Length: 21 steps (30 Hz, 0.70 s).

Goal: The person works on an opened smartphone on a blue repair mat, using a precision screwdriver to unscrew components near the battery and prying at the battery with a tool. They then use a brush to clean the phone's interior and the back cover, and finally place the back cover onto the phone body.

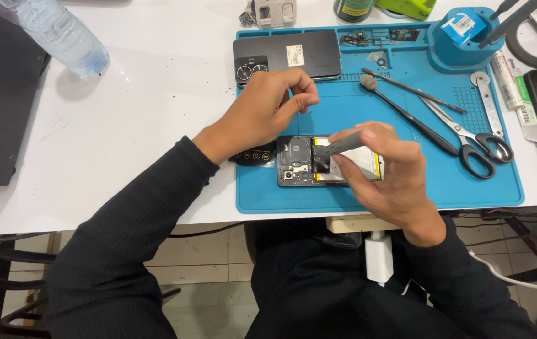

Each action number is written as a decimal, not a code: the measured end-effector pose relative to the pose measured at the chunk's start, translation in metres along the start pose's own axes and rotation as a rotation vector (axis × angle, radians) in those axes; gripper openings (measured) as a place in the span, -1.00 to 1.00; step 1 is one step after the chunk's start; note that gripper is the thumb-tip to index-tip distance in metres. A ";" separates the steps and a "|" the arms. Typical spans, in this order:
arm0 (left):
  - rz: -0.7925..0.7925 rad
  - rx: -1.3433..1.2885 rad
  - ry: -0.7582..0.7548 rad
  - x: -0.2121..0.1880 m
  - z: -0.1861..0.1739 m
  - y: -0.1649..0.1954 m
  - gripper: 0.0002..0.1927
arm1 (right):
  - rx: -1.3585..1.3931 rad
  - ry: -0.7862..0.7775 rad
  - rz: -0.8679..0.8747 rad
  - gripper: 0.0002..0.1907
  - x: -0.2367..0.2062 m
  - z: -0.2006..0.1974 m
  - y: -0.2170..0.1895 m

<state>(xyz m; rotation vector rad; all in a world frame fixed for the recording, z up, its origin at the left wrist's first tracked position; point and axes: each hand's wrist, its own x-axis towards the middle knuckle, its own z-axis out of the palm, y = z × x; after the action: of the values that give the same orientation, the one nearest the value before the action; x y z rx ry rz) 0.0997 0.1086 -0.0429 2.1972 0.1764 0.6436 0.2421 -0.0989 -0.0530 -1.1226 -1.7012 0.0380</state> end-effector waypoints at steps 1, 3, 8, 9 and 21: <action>-0.008 -0.016 0.001 0.001 0.002 0.000 -0.82 | 0.007 0.045 -0.001 -0.26 -0.002 -0.001 0.000; -0.030 -0.054 -0.008 0.001 0.004 0.000 -0.81 | 0.022 0.133 -0.004 -0.25 -0.004 -0.003 0.000; -0.061 -0.199 -0.069 -0.001 0.009 0.000 -0.73 | -0.165 0.291 -0.121 -0.27 -0.004 -0.002 -0.002; -0.095 -0.194 -0.081 -0.002 0.010 0.001 -0.71 | -0.163 0.311 -0.133 -0.28 -0.004 -0.001 -0.002; -0.128 -0.212 -0.148 -0.002 0.012 0.009 -0.63 | -0.156 0.275 -0.157 -0.26 -0.002 0.000 0.003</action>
<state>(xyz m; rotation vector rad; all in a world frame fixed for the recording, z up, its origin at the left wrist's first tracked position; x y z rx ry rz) 0.1031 0.0940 -0.0437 2.0016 0.1631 0.4076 0.2441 -0.0989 -0.0555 -1.0507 -1.5580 -0.3380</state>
